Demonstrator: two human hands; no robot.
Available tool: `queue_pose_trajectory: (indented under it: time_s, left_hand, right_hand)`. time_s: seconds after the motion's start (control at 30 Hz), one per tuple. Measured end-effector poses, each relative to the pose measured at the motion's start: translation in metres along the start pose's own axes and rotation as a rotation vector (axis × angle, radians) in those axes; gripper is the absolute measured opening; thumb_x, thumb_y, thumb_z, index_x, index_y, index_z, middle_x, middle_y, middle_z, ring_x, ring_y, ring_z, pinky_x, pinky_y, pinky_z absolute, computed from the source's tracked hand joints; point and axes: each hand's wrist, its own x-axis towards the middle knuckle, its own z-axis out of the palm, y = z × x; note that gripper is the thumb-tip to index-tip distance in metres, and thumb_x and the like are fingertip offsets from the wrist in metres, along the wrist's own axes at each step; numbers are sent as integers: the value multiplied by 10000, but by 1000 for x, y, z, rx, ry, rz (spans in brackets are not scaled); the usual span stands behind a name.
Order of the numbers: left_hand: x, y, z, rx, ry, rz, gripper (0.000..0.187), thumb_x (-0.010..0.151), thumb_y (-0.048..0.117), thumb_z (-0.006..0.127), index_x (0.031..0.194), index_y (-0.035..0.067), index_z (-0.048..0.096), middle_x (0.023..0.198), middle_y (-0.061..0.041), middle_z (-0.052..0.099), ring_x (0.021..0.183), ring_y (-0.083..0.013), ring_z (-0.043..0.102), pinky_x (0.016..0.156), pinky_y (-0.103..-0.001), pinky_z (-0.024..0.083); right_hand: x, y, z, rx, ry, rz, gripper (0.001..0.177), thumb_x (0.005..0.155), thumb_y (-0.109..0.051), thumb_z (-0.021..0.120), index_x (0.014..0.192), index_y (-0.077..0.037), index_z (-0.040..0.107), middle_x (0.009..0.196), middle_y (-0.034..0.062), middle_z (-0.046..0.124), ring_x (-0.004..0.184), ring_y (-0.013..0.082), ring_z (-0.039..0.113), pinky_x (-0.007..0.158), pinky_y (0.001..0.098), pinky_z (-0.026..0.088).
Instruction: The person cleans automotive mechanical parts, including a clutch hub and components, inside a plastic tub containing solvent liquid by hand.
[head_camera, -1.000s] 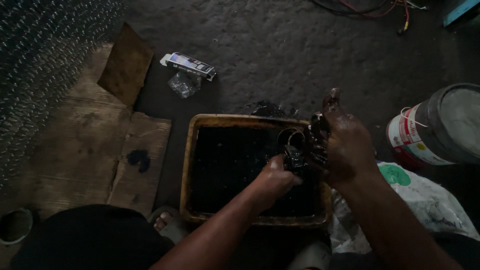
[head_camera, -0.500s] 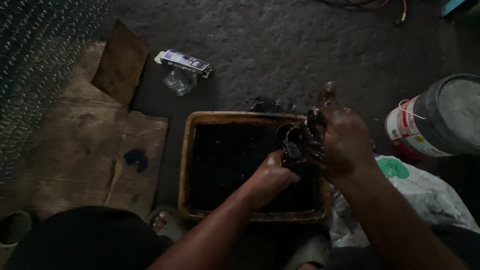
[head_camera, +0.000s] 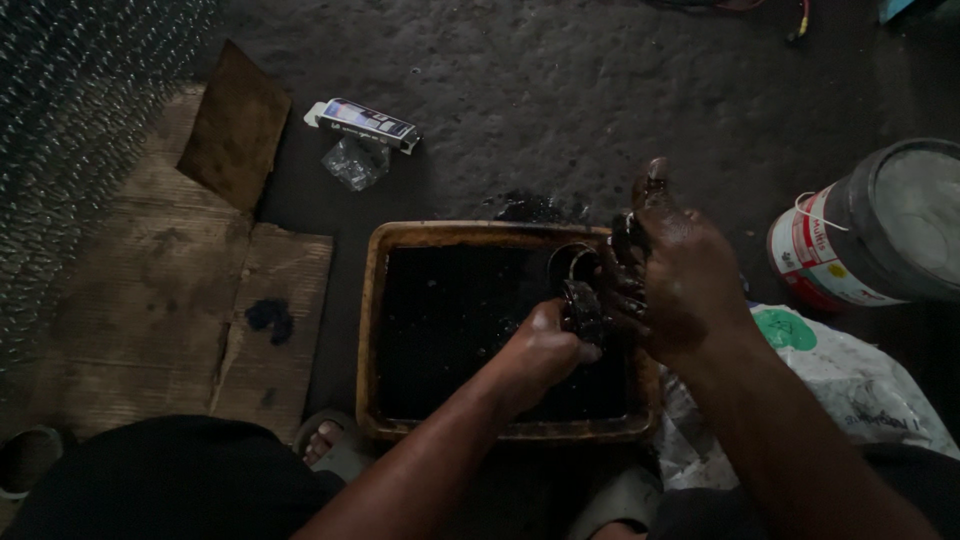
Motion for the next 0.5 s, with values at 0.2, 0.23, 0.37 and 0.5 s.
queue_pose_trajectory:
  time_s: [0.2,0.23,0.37,0.5]
  left_hand:
    - [0,-1,-1,-9,-41,43,502,824,33,602,1319,-28,542,1116,-195,662,1047,-266,649,874,-433,556]
    - [0,0,-1,-12,-25,13,511,830,40,607,1332,-16,528,1123,-185,655,1054,-259,645,878,-431,554]
    - [0,2,1,30,14,-54,521,848,69,623,1344,-20,489,1139,-215,651,1047,-270,671,876,-443,578]
    - [-2,2,2,16,41,-49,537,858,70,635,1360,-11,464,1188,-216,648,1067,-258,669,901,-431,573]
  right_hand:
    - [5,-14,-7,642,-25,457,653,1040,-612,348,806,-35,548,597,29,550,502,153,547,476,346,469]
    - [7,-18,-10,975,-80,736,765,1037,-691,295,641,-73,508,548,23,505,459,139,499,446,336,442]
    - [12,-32,-18,848,-110,728,786,961,-751,223,545,-127,461,496,16,461,426,135,471,436,329,451]
    - [14,-38,-23,891,-99,738,773,978,-729,252,539,-127,458,490,9,462,431,129,470,432,322,436]
